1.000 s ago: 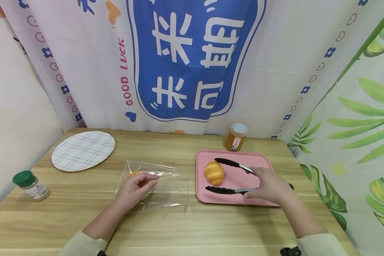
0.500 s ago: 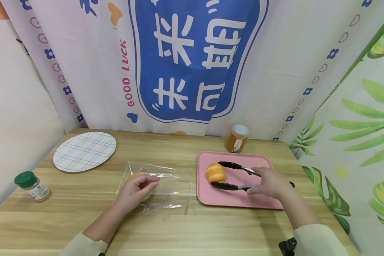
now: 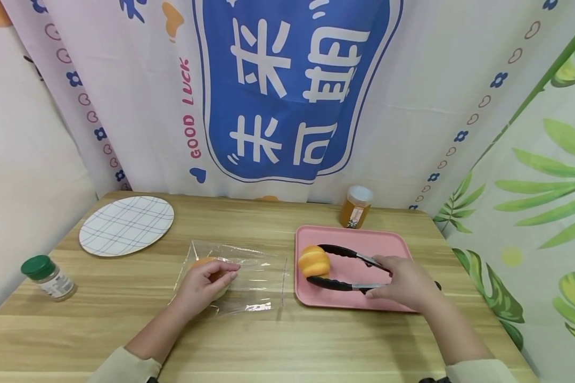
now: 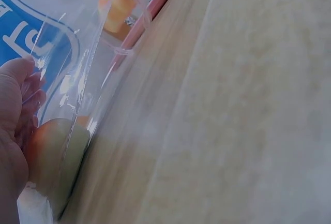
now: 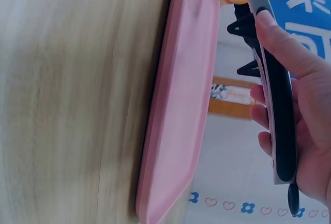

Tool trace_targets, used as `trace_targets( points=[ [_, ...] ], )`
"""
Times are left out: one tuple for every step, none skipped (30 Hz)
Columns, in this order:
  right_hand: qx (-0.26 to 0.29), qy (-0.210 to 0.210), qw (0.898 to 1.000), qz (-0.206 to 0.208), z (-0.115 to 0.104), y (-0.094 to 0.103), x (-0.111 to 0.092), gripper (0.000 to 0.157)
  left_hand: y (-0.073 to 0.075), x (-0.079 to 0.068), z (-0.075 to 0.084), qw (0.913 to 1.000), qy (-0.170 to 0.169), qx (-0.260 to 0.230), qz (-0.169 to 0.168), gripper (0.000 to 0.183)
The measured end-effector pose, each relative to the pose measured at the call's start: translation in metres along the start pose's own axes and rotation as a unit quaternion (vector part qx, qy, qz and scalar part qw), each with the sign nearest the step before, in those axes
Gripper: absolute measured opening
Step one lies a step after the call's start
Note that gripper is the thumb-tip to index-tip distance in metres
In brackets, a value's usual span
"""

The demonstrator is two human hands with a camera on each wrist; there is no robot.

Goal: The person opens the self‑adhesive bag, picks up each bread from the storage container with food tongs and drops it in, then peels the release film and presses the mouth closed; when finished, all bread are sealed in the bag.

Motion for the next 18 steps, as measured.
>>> trace_targets(
  points=[
    [0.007, 0.004, 1.0, -0.003, -0.003, -0.001, -0.002, 0.093, 0.0, 0.0, 0.0, 1.0, 0.003, -0.001, -0.001, 0.007],
    [0.018, 0.005, 1.0, -0.01, -0.005, -0.003, -0.003, 0.093, 0.0, 0.0, -0.001, 1.0, 0.004, 0.0, -0.002, 0.007],
    [0.031, 0.005, 0.999, -0.018, -0.007, -0.005, -0.005, 0.093, 0.0, 0.0, -0.001, 1.0, 0.006, 0.0, -0.003, 0.007],
    [0.043, 0.005, 0.999, -0.025, -0.009, -0.007, -0.006, 0.092, 0.0, 0.0, -0.001, 1.0, 0.007, 0.0, -0.004, 0.007],
    [0.05, 0.006, 0.998, -0.031, -0.011, -0.008, -0.007, 0.092, 0.0, 0.0, -0.001, 1.0, 0.008, -0.001, -0.005, 0.008],
    [0.054, 0.008, 0.998, -0.037, -0.013, -0.01, -0.008, 0.091, 0.0, 0.0, -0.001, 1.0, 0.008, -0.002, -0.005, 0.008],
    [0.055, 0.015, 0.998, -0.041, -0.016, -0.011, -0.008, 0.09, 0.0, 0.0, -0.001, 1.0, 0.007, -0.003, -0.005, 0.008],
    [0.051, 0.018, 0.998, -0.041, -0.019, -0.012, -0.008, 0.09, 0.0, 0.0, -0.001, 1.0, 0.006, -0.002, -0.004, 0.008],
    [0.044, 0.021, 0.998, -0.041, -0.022, -0.013, -0.008, 0.089, 0.0, 0.0, -0.001, 1.0, 0.005, -0.003, -0.003, 0.008],
    [0.031, 0.027, 0.998, -0.038, -0.025, -0.013, -0.007, 0.089, 0.001, 0.0, -0.001, 1.0, 0.003, -0.003, -0.003, 0.008],
    [0.019, 0.034, 0.999, -0.036, -0.028, -0.013, -0.006, 0.089, 0.001, 0.0, -0.001, 1.0, 0.004, -0.003, -0.003, 0.008],
    [0.007, 0.043, 0.998, -0.033, -0.032, -0.014, -0.004, 0.089, 0.001, 0.0, -0.001, 1.0, 0.004, -0.003, -0.003, 0.008],
    [-0.002, 0.05, 0.998, -0.032, -0.035, -0.015, -0.002, 0.088, 0.001, 0.0, -0.001, 1.0, 0.005, -0.003, -0.003, 0.008],
    [-0.012, 0.054, 0.998, -0.031, -0.038, -0.015, 0.0, 0.088, 0.001, 0.0, -0.001, 1.0, 0.006, -0.003, -0.004, 0.008],
    [-0.02, 0.061, 0.997, -0.031, -0.041, -0.016, 0.002, 0.087, 0.001, 0.0, -0.001, 1.0, 0.007, -0.002, -0.004, 0.008],
    [-0.029, 0.065, 0.997, -0.03, -0.044, -0.016, 0.004, 0.086, 0.001, 0.0, -0.001, 1.0, 0.009, -0.002, -0.004, 0.008],
    [-0.035, 0.071, 0.996, -0.031, -0.047, -0.017, 0.005, 0.085, 0.0, 0.0, -0.001, 0.9999, 0.01, -0.002, -0.005, 0.008],
    [-0.041, 0.077, 0.996, -0.032, -0.05, -0.017, 0.007, 0.084, 0.0, 0.0, -0.001, 0.9999, 0.01, -0.002, -0.005, 0.007]
  ],
)
Point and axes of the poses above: each hand's wrist, its own x-axis towards the middle knuckle, its own y-axis out of the back of the hand, z = x × y, the point moved 8 cm from there along x, towards the middle knuckle, and after that the axes turned 11 degrees about x, right-handed, at the moved point
